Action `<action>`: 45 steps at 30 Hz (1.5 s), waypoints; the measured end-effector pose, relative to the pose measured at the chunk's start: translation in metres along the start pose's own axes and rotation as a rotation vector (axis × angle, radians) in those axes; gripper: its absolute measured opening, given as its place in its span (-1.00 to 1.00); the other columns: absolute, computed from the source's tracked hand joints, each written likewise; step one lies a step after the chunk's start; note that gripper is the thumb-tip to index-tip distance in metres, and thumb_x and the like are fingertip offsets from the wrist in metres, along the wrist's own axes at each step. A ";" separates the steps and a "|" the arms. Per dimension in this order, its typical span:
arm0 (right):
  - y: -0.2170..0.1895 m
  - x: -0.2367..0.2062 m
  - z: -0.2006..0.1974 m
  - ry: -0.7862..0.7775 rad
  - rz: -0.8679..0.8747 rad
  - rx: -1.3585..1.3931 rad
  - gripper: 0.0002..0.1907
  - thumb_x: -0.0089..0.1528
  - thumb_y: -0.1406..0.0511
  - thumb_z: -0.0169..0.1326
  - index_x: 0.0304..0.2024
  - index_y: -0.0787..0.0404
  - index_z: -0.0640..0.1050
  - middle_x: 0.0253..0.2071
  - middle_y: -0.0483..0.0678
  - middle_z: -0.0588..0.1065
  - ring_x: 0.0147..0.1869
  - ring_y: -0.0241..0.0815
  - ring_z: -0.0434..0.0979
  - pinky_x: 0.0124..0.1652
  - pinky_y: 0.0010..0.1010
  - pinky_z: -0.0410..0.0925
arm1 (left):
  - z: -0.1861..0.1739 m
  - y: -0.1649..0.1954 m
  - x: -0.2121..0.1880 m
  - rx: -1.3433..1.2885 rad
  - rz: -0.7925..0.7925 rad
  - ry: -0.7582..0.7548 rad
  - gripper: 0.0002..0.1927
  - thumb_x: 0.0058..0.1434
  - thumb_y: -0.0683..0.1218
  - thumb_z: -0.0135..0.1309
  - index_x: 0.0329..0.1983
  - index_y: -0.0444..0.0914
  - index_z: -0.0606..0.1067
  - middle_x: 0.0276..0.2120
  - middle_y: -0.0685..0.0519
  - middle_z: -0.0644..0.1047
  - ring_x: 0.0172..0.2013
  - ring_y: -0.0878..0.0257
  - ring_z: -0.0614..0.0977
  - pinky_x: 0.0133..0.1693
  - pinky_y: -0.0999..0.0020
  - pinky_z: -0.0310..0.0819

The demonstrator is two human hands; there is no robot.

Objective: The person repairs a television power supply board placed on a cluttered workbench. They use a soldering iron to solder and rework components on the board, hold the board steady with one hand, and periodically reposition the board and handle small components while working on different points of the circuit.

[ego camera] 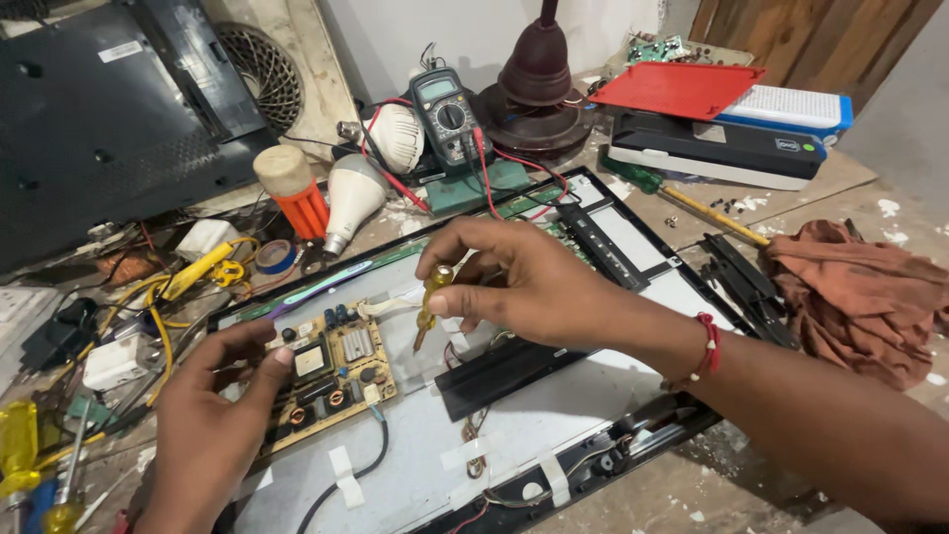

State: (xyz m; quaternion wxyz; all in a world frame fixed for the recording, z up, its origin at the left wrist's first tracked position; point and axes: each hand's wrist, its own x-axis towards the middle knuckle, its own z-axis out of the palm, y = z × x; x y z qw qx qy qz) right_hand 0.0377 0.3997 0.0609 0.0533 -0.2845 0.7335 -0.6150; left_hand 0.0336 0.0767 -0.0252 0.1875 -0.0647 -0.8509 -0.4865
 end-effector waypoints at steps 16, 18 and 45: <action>0.011 -0.021 -0.014 0.109 0.018 0.136 -0.71 0.28 0.30 0.18 0.01 0.28 0.51 -0.14 -0.06 0.56 -0.04 -0.29 0.61 -0.18 -0.40 0.59 | 0.027 0.060 -0.005 -0.054 -0.215 -0.109 -0.67 0.20 -0.09 0.21 0.04 -0.22 0.61 -0.25 0.05 0.67 -0.26 0.37 0.61 -0.23 0.44 0.49; 0.008 -0.022 -0.016 0.174 0.023 0.163 -0.71 0.26 0.31 0.18 -0.01 0.29 0.51 -0.13 -0.07 0.54 -0.03 -0.28 0.61 -0.16 -0.36 0.57 | 0.034 0.069 -0.007 -0.068 -0.157 -0.163 -0.69 0.20 -0.10 0.22 0.01 -0.24 0.63 -0.28 0.05 0.65 -0.30 0.38 0.56 -0.26 0.45 0.46; 0.010 -0.140 -0.181 0.131 0.238 -0.085 -0.77 0.20 0.29 0.21 -0.12 0.25 0.62 -0.26 -0.15 0.60 -0.25 -0.29 0.61 -0.32 -0.41 0.51 | 0.236 0.228 -0.008 -0.711 -0.504 -0.530 -0.78 0.28 0.00 0.09 -0.29 -0.25 0.56 -0.40 0.11 0.60 -0.39 0.35 0.54 -0.27 0.36 0.42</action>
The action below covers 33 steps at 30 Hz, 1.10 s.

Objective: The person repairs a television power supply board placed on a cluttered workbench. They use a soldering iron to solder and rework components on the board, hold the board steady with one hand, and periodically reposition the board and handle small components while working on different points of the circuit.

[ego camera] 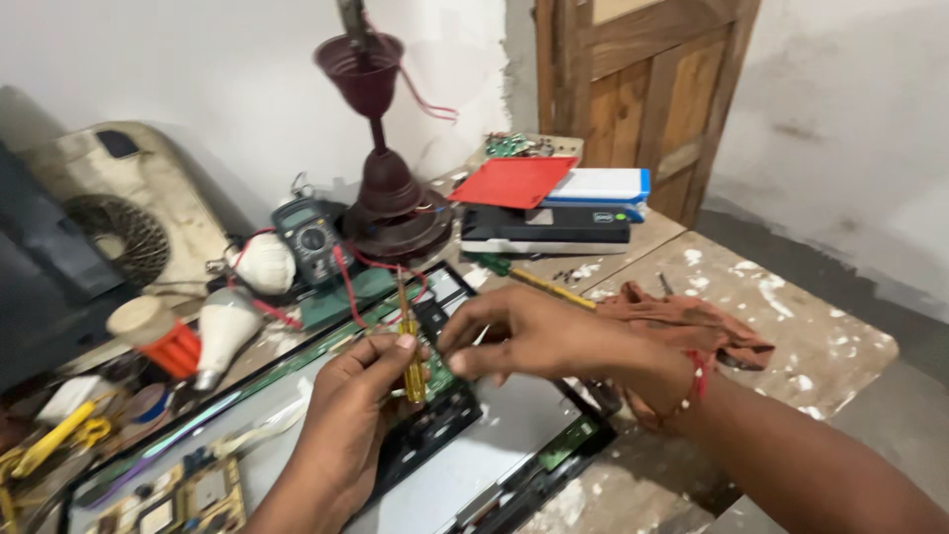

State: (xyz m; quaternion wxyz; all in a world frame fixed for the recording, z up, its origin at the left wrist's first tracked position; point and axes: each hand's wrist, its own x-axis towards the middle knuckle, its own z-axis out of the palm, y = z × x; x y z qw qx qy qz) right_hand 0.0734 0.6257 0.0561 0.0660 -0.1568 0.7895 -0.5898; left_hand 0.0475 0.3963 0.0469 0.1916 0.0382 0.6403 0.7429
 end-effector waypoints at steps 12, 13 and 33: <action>0.087 0.034 -0.108 0.342 -0.171 -0.786 -0.81 0.09 0.39 0.17 -0.24 0.14 0.67 -0.23 0.05 0.56 -0.12 0.06 0.59 -0.15 -0.16 0.42 | 0.062 -0.007 0.113 0.190 0.078 0.136 -0.71 0.19 -0.03 0.19 -0.13 -0.30 0.51 -0.41 0.06 0.59 -0.50 0.33 0.54 -0.51 0.39 0.31; 0.091 0.034 -0.109 0.332 -0.127 -0.765 -0.82 0.10 0.38 0.17 -0.24 0.13 0.67 -0.22 0.03 0.54 -0.14 0.05 0.59 -0.16 -0.17 0.42 | 0.065 -0.008 0.120 0.185 0.091 0.127 -0.69 0.18 -0.04 0.19 -0.10 -0.30 0.49 -0.41 0.06 0.60 -0.50 0.32 0.54 -0.52 0.40 0.31; 0.105 0.046 -0.101 0.344 -0.097 -0.824 -0.90 0.11 0.33 0.19 -0.30 0.08 0.64 -0.26 -0.02 0.51 -0.12 0.04 0.57 -0.18 -0.15 0.40 | 0.080 -0.002 0.131 0.139 -0.010 0.161 -0.65 0.19 -0.07 0.17 -0.03 -0.31 0.41 -0.39 -0.02 0.55 -0.49 0.26 0.52 -0.49 0.36 0.32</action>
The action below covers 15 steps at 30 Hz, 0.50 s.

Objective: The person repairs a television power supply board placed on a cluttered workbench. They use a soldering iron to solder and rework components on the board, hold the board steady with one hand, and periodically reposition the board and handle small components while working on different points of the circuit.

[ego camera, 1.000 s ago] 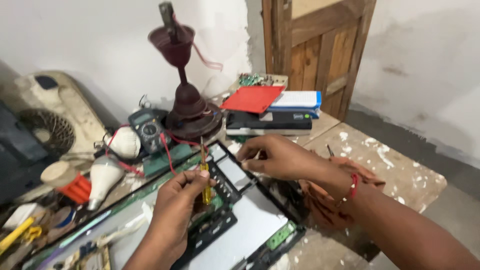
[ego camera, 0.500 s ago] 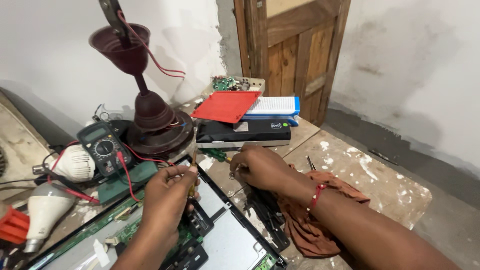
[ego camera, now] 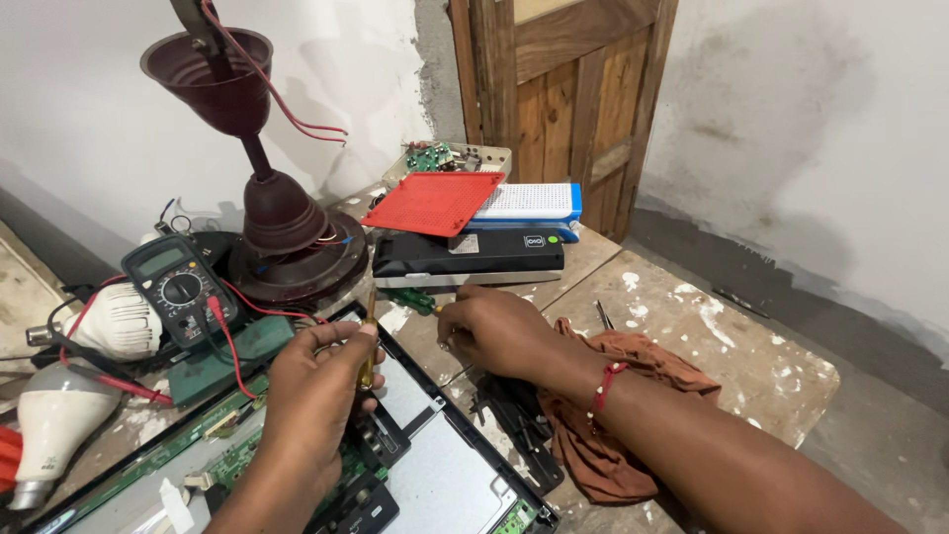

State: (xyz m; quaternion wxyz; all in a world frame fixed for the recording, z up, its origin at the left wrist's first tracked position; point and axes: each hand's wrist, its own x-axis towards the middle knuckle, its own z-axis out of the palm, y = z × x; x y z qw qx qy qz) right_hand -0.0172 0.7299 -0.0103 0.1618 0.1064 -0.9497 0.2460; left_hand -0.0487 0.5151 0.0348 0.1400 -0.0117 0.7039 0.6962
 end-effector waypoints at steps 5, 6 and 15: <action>-0.009 -0.003 -0.007 0.092 0.005 0.063 -0.92 0.13 0.36 0.17 -0.30 0.17 0.61 -0.23 0.02 0.51 -0.13 0.03 0.58 -0.15 -0.18 0.41 | 0.001 -0.004 0.000 -0.040 0.040 -0.012 -0.67 0.22 -0.10 0.12 0.00 -0.29 0.37 -0.40 -0.04 0.54 -0.50 0.26 0.50 -0.48 0.34 0.33; -0.011 -0.003 -0.011 0.149 -0.002 0.102 -0.90 0.14 0.37 0.17 -0.28 0.20 0.60 -0.24 0.03 0.52 -0.14 0.02 0.58 -0.16 -0.20 0.42 | 0.002 -0.005 0.000 -0.059 0.067 -0.024 -0.67 0.22 -0.11 0.10 0.01 -0.27 0.35 -0.41 -0.04 0.52 -0.51 0.26 0.49 -0.48 0.33 0.34; -0.034 -0.032 -0.035 0.219 0.225 0.910 -0.85 0.28 0.34 0.08 -0.14 0.28 0.54 -0.24 -0.08 0.62 -0.28 -0.41 0.56 -0.39 -0.50 0.40 | 0.027 -0.013 -0.005 -0.030 0.181 -0.145 -0.80 0.32 -0.15 -0.03 -0.02 -0.26 0.48 -0.42 -0.02 0.52 -0.50 0.28 0.46 -0.48 0.34 0.35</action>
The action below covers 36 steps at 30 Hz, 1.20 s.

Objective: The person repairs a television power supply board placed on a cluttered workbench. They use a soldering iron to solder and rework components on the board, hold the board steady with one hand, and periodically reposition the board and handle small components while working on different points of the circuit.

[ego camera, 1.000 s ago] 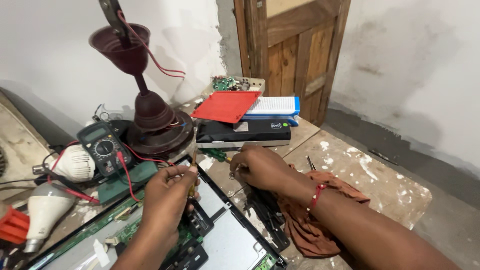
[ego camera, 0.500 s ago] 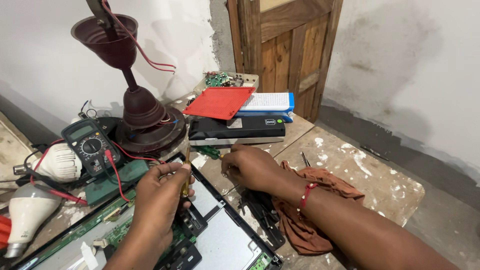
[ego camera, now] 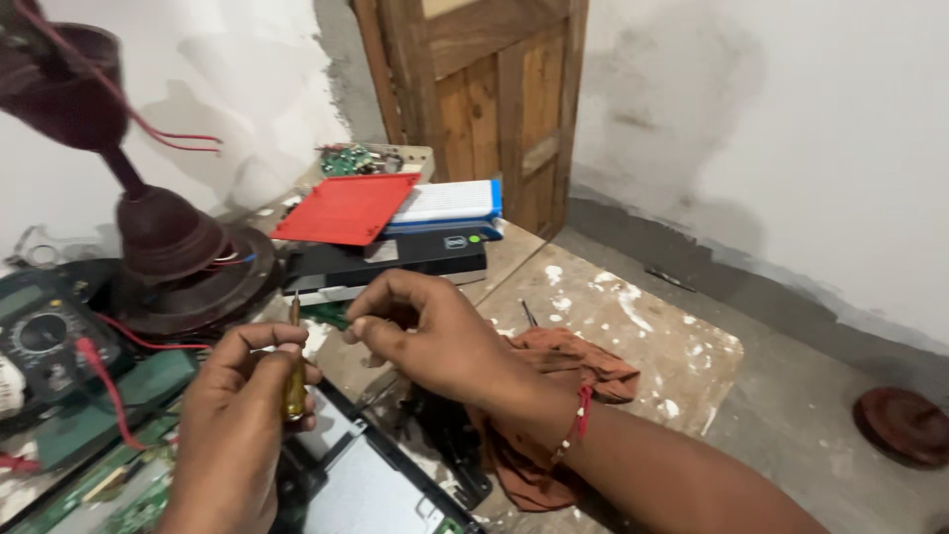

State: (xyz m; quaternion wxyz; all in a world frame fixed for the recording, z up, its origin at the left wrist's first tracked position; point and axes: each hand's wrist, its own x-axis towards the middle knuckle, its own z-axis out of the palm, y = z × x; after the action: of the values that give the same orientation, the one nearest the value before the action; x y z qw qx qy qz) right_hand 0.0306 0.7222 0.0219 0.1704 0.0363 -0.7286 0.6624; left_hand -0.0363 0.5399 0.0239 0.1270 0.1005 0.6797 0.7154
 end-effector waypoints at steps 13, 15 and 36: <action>-0.006 -0.013 -0.007 -0.021 0.043 0.141 -0.79 0.29 0.29 0.16 -0.11 0.30 0.58 -0.32 -0.16 0.54 -0.40 -0.43 0.44 -0.48 -0.55 0.37 | 0.024 -0.003 -0.015 0.171 0.096 0.010 -0.78 0.27 -0.05 0.18 -0.14 -0.30 0.60 -0.51 0.11 0.49 -0.51 0.39 0.44 -0.48 0.39 0.34; -0.007 -0.014 -0.006 -0.054 0.004 0.215 -0.78 0.32 0.29 0.16 -0.06 0.32 0.58 -0.29 -0.15 0.53 -0.33 -0.44 0.46 -0.40 -0.53 0.44 | 0.023 -0.003 -0.017 0.192 0.122 0.010 -0.79 0.26 -0.06 0.18 -0.15 -0.30 0.60 -0.51 0.11 0.50 -0.50 0.39 0.46 -0.48 0.40 0.37; -0.011 -0.019 0.000 -0.187 0.119 0.545 -0.72 0.26 0.31 0.24 -0.04 0.32 0.54 -0.29 -0.07 0.53 -0.28 -0.29 0.56 -0.32 -0.40 0.53 | 0.008 0.017 -0.039 0.136 0.228 0.000 -0.83 0.21 -0.19 0.21 -0.17 -0.37 0.66 -0.48 0.16 0.54 -0.47 0.47 0.43 -0.45 0.53 0.22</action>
State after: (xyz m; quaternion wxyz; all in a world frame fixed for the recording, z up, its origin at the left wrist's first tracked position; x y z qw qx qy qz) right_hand 0.0513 0.7176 0.0268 0.0472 0.0990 -0.5371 0.8364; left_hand 0.0024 0.5348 0.0421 0.0380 0.1856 0.7109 0.6773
